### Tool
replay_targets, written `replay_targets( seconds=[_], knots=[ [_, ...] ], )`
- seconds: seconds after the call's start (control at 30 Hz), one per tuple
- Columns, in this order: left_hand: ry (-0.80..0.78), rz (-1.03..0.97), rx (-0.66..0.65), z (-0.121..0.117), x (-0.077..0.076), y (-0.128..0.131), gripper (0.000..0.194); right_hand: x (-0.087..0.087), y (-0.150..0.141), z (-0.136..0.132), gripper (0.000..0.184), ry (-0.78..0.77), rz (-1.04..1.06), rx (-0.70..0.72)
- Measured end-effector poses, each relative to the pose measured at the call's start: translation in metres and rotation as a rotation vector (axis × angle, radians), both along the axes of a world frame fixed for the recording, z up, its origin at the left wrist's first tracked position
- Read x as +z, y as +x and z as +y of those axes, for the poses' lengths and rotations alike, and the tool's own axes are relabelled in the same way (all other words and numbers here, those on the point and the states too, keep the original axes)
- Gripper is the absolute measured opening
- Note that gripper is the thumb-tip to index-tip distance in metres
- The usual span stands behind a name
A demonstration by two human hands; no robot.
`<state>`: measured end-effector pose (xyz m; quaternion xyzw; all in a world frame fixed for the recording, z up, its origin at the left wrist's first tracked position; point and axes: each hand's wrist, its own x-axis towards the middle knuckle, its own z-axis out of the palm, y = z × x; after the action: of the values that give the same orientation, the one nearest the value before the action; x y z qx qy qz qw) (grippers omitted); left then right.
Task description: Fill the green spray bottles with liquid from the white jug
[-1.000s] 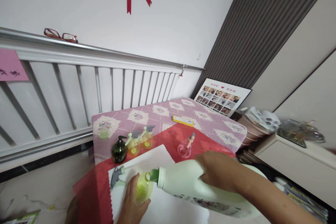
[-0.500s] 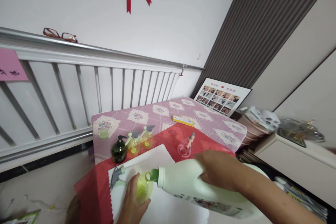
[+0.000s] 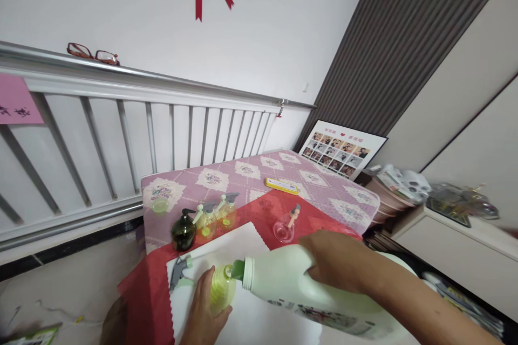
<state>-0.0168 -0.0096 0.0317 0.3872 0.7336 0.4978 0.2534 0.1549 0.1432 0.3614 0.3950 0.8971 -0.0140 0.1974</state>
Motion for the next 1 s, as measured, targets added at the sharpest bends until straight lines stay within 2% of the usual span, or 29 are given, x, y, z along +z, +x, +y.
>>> replay_targets(
  seconds=[0.33,0.57,1.0],
  knots=[
    [-0.033,0.005,-0.026,0.0015,-0.0042,0.0011,0.085,0.0052,-0.0043,-0.0039,0.026,-0.011,-0.005,-0.015],
    [0.012,0.006,0.01,0.0015,-0.0097,0.0018,0.083,-0.0009,0.0,0.0009,0.027,-0.018,0.022,0.013],
    [-0.02,0.003,-0.007,0.0008,-0.0036,0.0012,0.086,-0.0006,0.0001,0.0022,0.027,-0.005,0.019,0.009]
  ],
)
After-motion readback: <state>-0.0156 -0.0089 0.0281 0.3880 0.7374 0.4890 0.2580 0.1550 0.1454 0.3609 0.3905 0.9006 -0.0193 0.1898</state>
